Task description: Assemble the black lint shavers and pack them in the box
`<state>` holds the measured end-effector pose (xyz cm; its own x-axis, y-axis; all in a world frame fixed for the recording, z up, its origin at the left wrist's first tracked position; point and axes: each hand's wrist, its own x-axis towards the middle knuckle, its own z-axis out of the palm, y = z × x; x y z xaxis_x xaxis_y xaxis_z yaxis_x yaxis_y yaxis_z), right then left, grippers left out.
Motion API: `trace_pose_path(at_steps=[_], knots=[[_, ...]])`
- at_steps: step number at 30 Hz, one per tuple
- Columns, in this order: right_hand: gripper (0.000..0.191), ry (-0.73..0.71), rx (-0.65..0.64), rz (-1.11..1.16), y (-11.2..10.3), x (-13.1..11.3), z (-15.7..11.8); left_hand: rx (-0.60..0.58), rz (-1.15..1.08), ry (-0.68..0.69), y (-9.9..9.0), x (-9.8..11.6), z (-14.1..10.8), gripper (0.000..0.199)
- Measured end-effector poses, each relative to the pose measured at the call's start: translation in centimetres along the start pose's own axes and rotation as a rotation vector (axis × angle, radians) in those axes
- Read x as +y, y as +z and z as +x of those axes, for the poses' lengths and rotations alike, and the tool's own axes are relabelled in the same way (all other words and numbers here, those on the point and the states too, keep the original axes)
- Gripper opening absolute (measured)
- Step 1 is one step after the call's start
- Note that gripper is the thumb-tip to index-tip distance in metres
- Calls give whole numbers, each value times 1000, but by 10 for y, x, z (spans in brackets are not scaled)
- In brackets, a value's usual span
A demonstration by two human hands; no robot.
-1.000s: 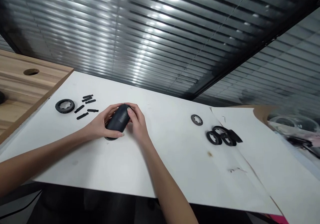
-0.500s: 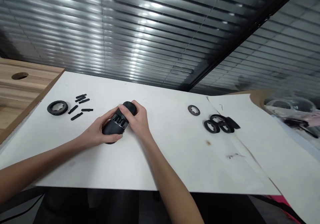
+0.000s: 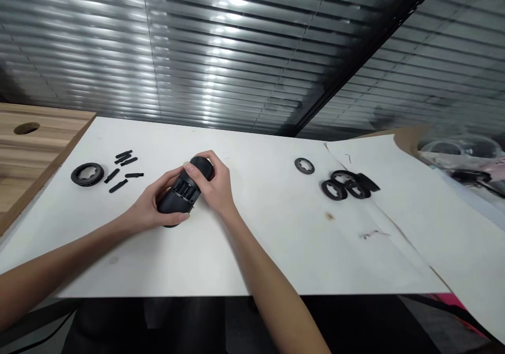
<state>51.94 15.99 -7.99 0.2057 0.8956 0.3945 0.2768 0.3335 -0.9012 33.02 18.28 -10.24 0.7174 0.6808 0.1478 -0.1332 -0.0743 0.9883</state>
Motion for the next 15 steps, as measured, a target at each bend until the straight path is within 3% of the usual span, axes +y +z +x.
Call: trace_pose_path(at_steps=[15], knots=[[23, -61, 13, -29, 0, -2, -2, -36, 15, 43, -3, -2, 0, 89]])
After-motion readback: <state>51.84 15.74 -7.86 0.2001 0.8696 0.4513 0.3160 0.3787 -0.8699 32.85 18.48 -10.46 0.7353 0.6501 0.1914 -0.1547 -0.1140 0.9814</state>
